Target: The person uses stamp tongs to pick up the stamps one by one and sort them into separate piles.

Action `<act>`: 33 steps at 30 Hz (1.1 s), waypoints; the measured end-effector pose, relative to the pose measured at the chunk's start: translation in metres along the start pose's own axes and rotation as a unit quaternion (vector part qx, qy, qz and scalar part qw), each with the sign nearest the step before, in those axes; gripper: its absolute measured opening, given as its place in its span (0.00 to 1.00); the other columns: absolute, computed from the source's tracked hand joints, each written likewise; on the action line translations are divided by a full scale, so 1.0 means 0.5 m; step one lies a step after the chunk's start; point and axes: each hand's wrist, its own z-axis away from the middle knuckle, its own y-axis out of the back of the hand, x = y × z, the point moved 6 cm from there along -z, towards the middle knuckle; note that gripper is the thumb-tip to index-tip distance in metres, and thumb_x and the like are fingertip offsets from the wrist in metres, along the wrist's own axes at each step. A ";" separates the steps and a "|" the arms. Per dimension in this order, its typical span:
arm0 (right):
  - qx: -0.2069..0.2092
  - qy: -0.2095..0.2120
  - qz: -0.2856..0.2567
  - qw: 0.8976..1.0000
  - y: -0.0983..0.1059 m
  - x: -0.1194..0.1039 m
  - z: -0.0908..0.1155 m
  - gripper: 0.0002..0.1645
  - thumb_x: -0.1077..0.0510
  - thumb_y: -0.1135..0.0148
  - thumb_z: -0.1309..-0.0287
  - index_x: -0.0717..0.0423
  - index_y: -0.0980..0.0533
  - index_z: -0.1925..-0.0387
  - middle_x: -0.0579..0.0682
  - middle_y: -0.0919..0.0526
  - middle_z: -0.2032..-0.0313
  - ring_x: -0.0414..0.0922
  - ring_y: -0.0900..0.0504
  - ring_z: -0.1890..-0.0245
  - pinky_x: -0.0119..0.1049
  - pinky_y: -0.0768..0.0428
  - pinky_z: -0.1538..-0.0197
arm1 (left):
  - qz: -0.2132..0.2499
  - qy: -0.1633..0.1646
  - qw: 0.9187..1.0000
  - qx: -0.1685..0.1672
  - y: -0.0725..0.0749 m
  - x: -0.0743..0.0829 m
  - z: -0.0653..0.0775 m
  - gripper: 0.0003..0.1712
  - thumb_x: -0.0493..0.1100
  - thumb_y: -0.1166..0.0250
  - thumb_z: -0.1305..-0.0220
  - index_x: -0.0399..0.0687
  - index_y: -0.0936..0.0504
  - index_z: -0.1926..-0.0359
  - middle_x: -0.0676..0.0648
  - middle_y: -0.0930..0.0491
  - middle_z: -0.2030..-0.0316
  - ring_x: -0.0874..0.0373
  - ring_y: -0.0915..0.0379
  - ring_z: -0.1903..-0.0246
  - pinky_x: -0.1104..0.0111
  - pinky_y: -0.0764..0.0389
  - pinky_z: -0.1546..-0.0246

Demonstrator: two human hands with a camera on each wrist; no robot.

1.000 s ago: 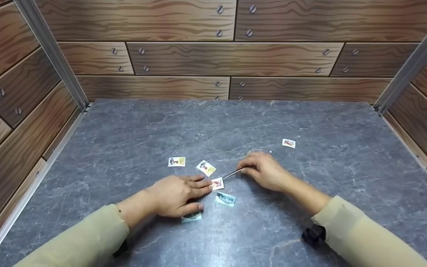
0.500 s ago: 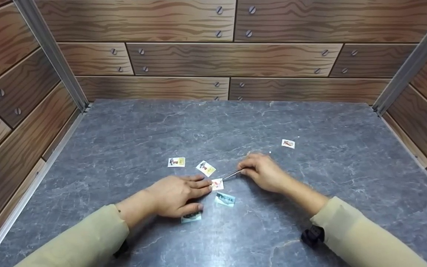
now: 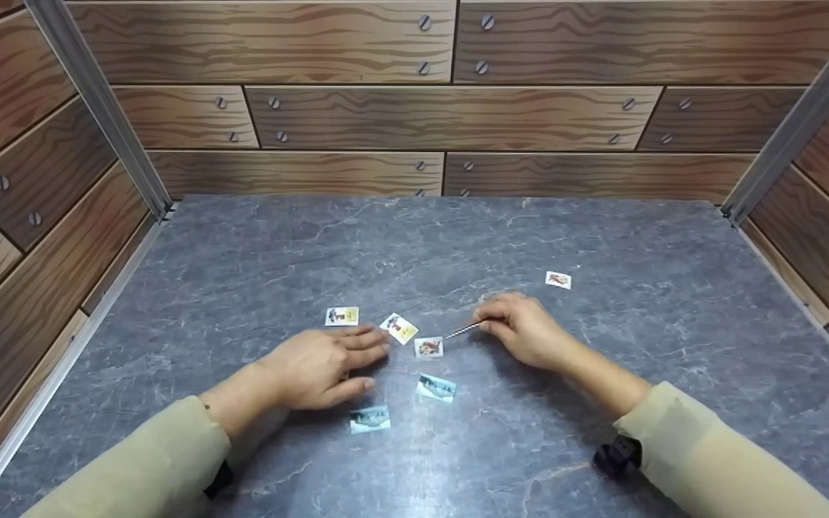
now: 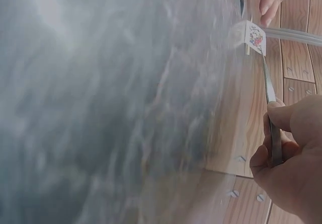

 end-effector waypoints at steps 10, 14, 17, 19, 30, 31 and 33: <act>0.036 -0.027 -0.009 0.999 0.054 0.032 0.018 0.09 0.71 0.31 0.37 0.60 0.11 0.58 0.54 0.10 0.54 0.57 0.14 0.49 0.56 0.20 0.42 | -0.008 0.076 0.997 0.023 0.020 -0.075 0.056 0.33 0.56 0.46 0.18 0.40 0.25 0.26 0.40 0.30 0.26 0.38 0.34 0.27 0.47 0.28 0.29; 0.053 -0.037 -0.001 0.998 0.084 0.045 0.028 0.08 0.70 0.31 0.36 0.61 0.11 0.57 0.53 0.10 0.55 0.55 0.14 0.51 0.52 0.18 0.46 | -0.006 0.099 0.995 0.007 0.017 -0.096 0.071 0.33 0.57 0.47 0.18 0.40 0.26 0.25 0.41 0.30 0.25 0.38 0.35 0.26 0.46 0.29 0.29; 0.062 -0.047 0.006 0.997 0.106 0.054 0.035 0.08 0.69 0.30 0.35 0.59 0.11 0.57 0.51 0.10 0.56 0.53 0.15 0.53 0.48 0.20 0.49 | -0.001 0.110 0.994 -0.001 0.012 -0.107 0.079 0.33 0.58 0.47 0.17 0.40 0.26 0.25 0.41 0.30 0.25 0.38 0.35 0.26 0.44 0.29 0.30; 0.067 -0.055 0.008 0.996 0.120 0.060 0.040 0.08 0.68 0.30 0.35 0.59 0.10 0.56 0.51 0.10 0.57 0.52 0.16 0.55 0.48 0.21 0.51 | -0.001 0.113 0.994 -0.001 0.010 -0.111 0.084 0.33 0.57 0.47 0.17 0.39 0.25 0.26 0.41 0.29 0.26 0.38 0.34 0.26 0.43 0.28 0.31; 0.104 -0.083 0.045 0.990 0.196 0.114 0.071 0.09 0.68 0.30 0.35 0.59 0.11 0.55 0.56 0.10 0.56 0.50 0.17 0.57 0.39 0.22 0.54 | 0.009 0.132 0.991 -0.021 -0.002 -0.123 0.091 0.33 0.58 0.50 0.16 0.41 0.26 0.25 0.45 0.29 0.25 0.38 0.34 0.26 0.42 0.25 0.34; 0.108 -0.086 0.047 0.989 0.204 0.121 0.075 0.09 0.68 0.30 0.35 0.60 0.11 0.54 0.56 0.10 0.56 0.50 0.17 0.58 0.37 0.22 0.54 | 0.011 0.134 0.991 -0.025 -0.002 -0.124 0.089 0.33 0.58 0.50 0.16 0.41 0.26 0.25 0.45 0.29 0.25 0.38 0.34 0.26 0.42 0.25 0.33; 0.117 -0.090 0.051 0.988 0.220 0.135 0.083 0.09 0.68 0.30 0.35 0.60 0.11 0.55 0.57 0.10 0.56 0.51 0.16 0.57 0.34 0.22 0.55 | 0.014 0.135 0.990 -0.028 -0.002 -0.124 0.086 0.34 0.59 0.50 0.16 0.41 0.27 0.24 0.45 0.29 0.25 0.38 0.34 0.26 0.42 0.26 0.33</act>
